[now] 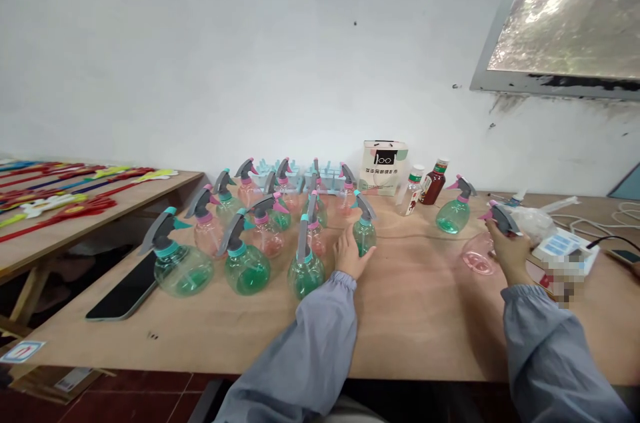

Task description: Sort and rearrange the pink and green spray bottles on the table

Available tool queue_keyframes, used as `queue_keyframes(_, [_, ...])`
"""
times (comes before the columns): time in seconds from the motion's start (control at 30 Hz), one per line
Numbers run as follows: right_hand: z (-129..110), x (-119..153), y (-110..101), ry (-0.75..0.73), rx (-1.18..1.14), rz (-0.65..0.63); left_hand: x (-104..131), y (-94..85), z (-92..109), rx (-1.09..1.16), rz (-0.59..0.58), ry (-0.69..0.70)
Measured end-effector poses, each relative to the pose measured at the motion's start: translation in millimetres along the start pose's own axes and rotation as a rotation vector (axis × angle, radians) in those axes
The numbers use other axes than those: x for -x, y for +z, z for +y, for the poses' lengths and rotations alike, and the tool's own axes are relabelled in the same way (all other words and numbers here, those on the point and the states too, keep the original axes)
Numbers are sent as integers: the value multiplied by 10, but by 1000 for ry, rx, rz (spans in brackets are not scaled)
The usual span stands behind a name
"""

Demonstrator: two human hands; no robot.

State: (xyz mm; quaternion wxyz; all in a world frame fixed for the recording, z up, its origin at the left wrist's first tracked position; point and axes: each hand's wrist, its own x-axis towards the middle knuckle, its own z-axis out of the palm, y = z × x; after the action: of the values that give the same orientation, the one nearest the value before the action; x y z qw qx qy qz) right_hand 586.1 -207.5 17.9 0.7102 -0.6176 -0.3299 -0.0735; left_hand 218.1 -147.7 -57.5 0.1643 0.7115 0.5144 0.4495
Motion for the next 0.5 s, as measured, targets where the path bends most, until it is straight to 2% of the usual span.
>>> queue_keyframes(0.1, [-100, -77, 81, 128, -24, 5, 0, -8, -8, 12, -6, 2])
queue_keyframes(0.27, [-185, -206, 185, 210, -17, -96, 2, -27, 22, -10, -19, -6])
queue_keyframes(0.5, [-131, -250, 252, 193, 10, -161, 6, -14, 12, -32, -43, -3])
